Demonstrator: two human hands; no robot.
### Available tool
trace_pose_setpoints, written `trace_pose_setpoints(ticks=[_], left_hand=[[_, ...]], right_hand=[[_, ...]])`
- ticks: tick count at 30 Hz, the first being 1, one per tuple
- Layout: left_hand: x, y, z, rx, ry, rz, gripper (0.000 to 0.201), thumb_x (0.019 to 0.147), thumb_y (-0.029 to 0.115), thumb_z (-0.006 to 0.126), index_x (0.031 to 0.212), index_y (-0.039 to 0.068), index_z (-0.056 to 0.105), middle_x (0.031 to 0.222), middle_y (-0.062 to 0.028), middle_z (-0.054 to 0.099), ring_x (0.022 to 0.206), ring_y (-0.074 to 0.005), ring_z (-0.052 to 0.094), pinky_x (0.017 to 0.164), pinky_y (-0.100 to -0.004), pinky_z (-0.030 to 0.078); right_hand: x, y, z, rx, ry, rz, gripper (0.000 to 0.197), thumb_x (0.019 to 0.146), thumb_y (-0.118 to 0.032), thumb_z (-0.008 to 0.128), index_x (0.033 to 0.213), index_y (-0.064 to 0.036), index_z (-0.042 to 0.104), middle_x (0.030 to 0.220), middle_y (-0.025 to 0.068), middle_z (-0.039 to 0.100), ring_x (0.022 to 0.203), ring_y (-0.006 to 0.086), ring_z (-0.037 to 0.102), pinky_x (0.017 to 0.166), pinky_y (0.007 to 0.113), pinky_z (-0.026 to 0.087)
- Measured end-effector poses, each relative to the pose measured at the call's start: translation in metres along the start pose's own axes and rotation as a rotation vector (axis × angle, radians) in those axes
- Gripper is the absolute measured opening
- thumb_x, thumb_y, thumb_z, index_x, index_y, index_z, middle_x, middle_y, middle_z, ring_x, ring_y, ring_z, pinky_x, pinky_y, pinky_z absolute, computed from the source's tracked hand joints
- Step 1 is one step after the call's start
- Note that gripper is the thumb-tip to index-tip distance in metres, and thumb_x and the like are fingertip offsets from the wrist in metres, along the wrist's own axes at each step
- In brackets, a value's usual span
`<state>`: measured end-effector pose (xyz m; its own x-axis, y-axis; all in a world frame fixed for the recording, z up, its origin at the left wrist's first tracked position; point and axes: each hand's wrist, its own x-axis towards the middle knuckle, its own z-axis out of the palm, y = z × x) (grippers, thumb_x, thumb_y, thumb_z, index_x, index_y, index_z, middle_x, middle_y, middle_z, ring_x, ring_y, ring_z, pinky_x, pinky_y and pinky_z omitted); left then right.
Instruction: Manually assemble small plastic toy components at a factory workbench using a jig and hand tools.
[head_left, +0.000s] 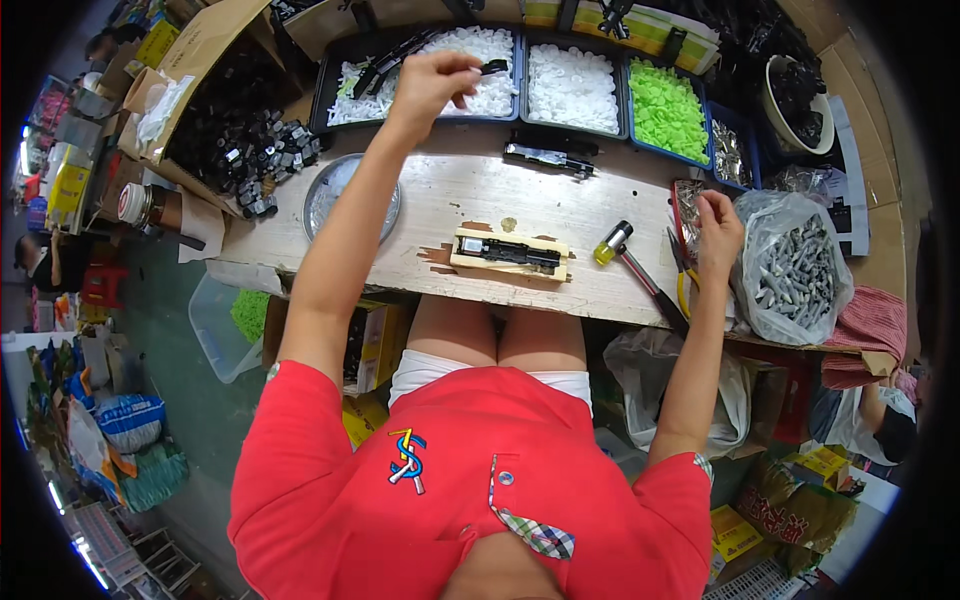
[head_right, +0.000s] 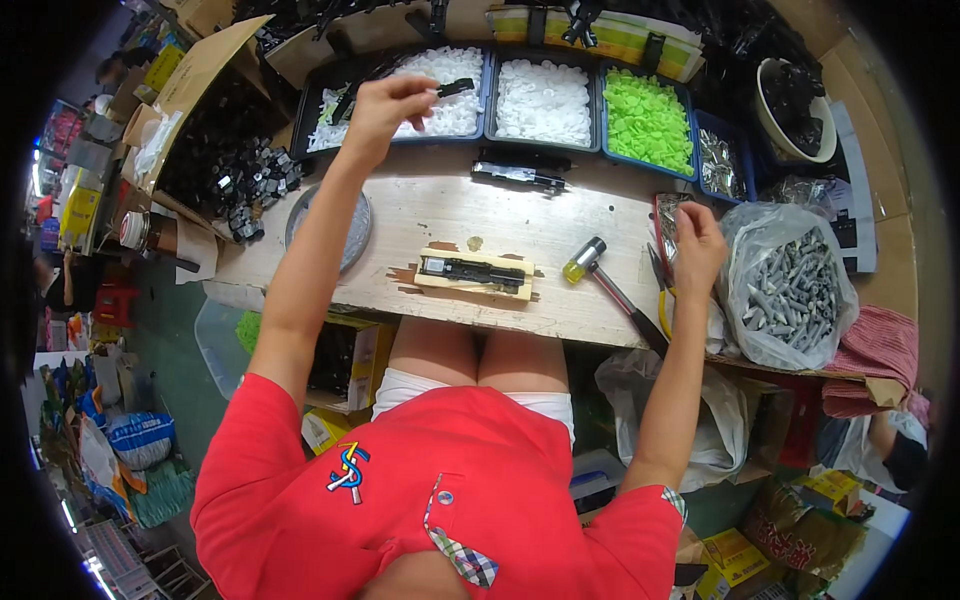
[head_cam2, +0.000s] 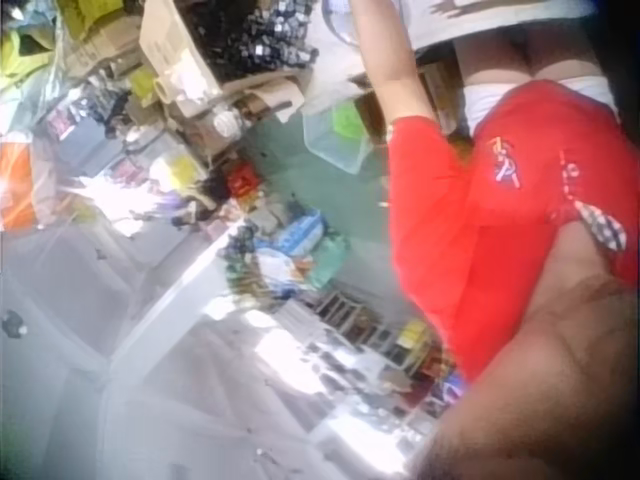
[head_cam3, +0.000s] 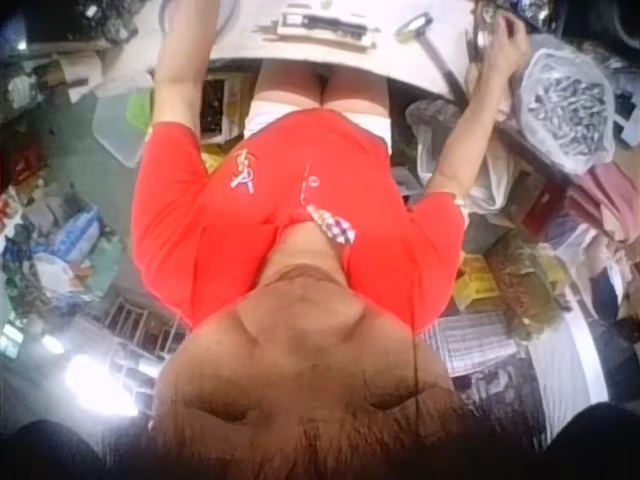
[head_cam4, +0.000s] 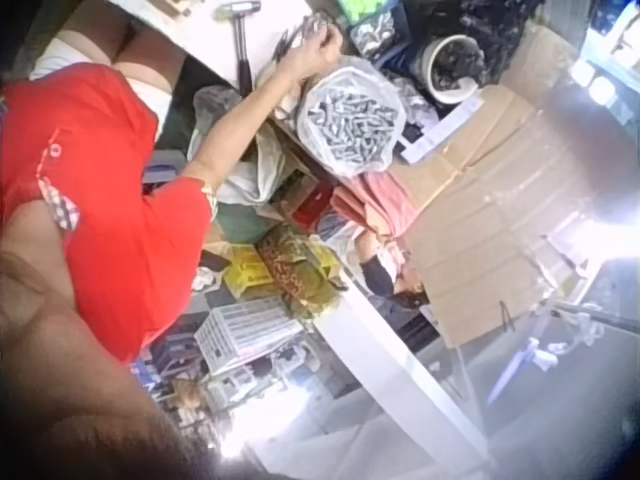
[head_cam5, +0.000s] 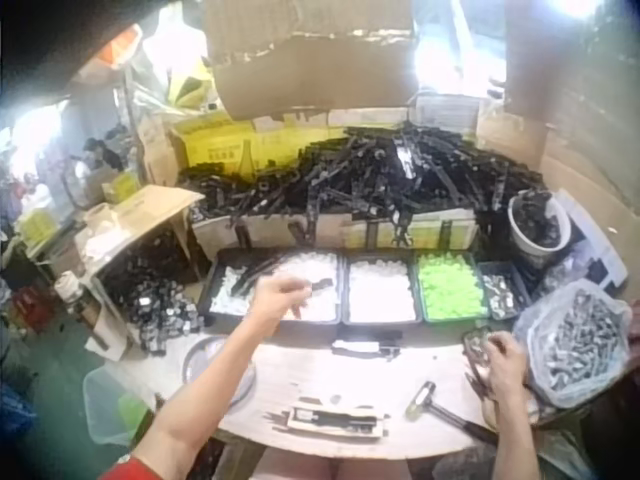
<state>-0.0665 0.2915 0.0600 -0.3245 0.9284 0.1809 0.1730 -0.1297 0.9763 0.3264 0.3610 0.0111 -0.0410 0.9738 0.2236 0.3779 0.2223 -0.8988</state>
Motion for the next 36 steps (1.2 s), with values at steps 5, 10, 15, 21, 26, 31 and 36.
trace_pose_setpoints(ticks=[5,10,15,21,26,31,36], left_hand=[[-0.104,0.01,0.043,-0.463,-0.23,-0.189,0.017,0.079,0.003,0.062,0.094,-0.004,0.062,0.078,-0.0098,0.063,0.064,-0.0146,0.061,0.054,-0.0257,0.051],[-0.154,0.008,0.055,-0.548,-0.228,-0.348,0.02,0.08,0.004,0.063,0.099,-0.003,0.061,0.079,-0.0083,0.063,0.065,-0.0121,0.061,0.057,-0.0237,0.051],[-0.162,0.008,0.05,-0.563,-0.223,-0.317,0.022,0.08,0.003,0.062,0.101,-0.002,0.06,0.08,-0.0079,0.062,0.065,-0.0123,0.061,0.057,-0.0244,0.052],[-0.164,0.005,0.051,-0.614,-0.22,-0.304,0.028,0.079,0.001,0.062,0.106,-0.001,0.055,0.083,-0.0078,0.061,0.066,-0.0124,0.061,0.056,-0.0253,0.052],[-0.166,0.001,0.052,-0.609,-0.186,-0.294,0.031,0.079,0.001,0.062,0.108,-0.001,0.053,0.083,-0.0082,0.061,0.066,-0.0117,0.06,0.056,-0.0249,0.052],[-0.169,0.0,0.05,-0.618,-0.129,-0.302,0.031,0.079,0.0,0.062,0.109,-0.002,0.052,0.083,-0.0079,0.061,0.067,-0.0111,0.06,0.057,-0.0243,0.052],[-0.171,-0.002,0.047,-0.612,-0.138,-0.288,0.032,0.079,-0.001,0.062,0.11,-0.002,0.052,0.083,-0.0076,0.061,0.067,-0.0108,0.06,0.057,-0.0238,0.052]], right_hand=[[-0.063,-0.082,0.057,0.45,-0.467,0.135,0.007,0.086,-0.008,0.054,0.09,-0.0064,0.061,0.075,-0.0039,0.055,0.063,0.003,0.047,0.053,0.016,0.036],[-0.093,-0.108,0.1,0.396,-0.676,-0.005,0.005,0.084,-0.005,0.055,0.085,-0.0005,0.057,0.078,0.0018,0.054,0.07,0.0091,0.049,0.064,0.022,0.04],[-0.101,-0.113,0.109,0.337,-0.718,-0.03,0.005,0.083,-0.004,0.055,0.084,0.0006,0.056,0.078,0.006,0.054,0.071,0.0123,0.051,0.064,0.024,0.041],[-0.105,-0.117,0.111,0.298,-0.693,-0.055,0.005,0.083,-0.004,0.054,0.083,0.001,0.055,0.078,0.0078,0.054,0.07,0.0159,0.053,0.064,0.026,0.042],[-0.108,-0.121,0.115,0.168,-0.639,-0.32,0.003,0.083,-0.001,0.054,0.082,0.0019,0.054,0.077,0.0062,0.052,0.071,0.0139,0.052,0.063,0.024,0.041],[-0.11,-0.121,0.119,0.176,-0.628,-0.32,0.002,0.082,0.0,0.054,0.082,0.0013,0.054,0.076,0.0061,0.052,0.07,0.0141,0.051,0.062,0.024,0.04],[-0.111,-0.122,0.123,0.13,-0.612,-0.338,0.002,0.082,-0.001,0.054,0.081,0.0011,0.054,0.075,0.0062,0.052,0.069,0.0143,0.051,0.061,0.024,0.04]])
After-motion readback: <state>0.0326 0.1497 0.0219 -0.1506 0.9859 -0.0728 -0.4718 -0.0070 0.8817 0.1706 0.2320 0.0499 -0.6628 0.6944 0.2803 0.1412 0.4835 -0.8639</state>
